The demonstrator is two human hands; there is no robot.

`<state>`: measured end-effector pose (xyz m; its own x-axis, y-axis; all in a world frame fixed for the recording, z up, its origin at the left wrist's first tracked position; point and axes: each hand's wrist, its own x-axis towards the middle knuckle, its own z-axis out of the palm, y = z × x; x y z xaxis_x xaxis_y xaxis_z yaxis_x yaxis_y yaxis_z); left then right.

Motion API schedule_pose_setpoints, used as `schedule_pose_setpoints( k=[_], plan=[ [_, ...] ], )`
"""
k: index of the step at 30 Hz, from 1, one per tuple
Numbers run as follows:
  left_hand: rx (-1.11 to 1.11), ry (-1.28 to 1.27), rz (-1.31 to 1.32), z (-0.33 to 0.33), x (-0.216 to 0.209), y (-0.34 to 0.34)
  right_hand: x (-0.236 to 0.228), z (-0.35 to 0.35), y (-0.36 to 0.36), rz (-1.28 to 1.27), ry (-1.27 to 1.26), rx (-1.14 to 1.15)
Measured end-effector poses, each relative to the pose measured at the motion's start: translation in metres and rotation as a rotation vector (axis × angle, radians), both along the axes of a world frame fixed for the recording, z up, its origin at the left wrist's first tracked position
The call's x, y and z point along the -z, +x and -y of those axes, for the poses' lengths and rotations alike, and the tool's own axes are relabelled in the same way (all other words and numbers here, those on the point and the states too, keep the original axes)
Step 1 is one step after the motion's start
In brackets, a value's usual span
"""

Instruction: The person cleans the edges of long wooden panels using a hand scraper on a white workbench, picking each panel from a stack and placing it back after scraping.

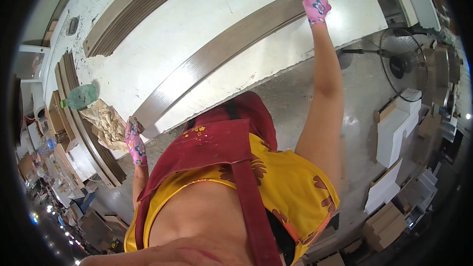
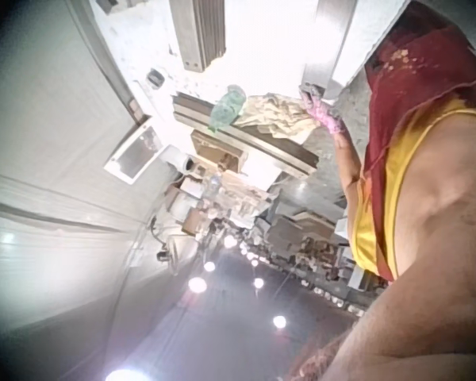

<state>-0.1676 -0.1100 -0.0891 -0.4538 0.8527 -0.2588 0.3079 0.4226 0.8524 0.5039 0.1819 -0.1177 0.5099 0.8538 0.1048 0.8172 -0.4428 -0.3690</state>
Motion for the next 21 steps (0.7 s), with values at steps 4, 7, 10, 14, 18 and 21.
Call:
schedule_pose_setpoints(
  k=[4,7,10,14,18,21],
  plan=[
    [0.003,0.286,0.31,0.003,0.003,-0.027,-0.006,0.006,0.018,-0.724,0.453,-0.002],
    [-0.124,0.415,0.519,-0.009,0.004,-0.023,0.006,0.014,0.052,-1.158,0.755,0.033],
    [-0.035,0.407,0.298,0.001,0.036,-0.046,0.024,0.018,0.062,-1.529,0.892,0.119],
    [-0.107,0.216,0.219,-0.004,-0.004,0.022,0.034,0.047,0.06,-0.995,0.529,0.24],
    [0.101,0.217,-0.131,-0.003,0.001,0.03,0.032,0.05,0.047,0.124,0.462,-0.037],
    [0.373,0.072,-0.672,-0.017,-0.016,0.041,-0.006,0.065,-0.041,0.045,0.421,-0.345]
  ],
)
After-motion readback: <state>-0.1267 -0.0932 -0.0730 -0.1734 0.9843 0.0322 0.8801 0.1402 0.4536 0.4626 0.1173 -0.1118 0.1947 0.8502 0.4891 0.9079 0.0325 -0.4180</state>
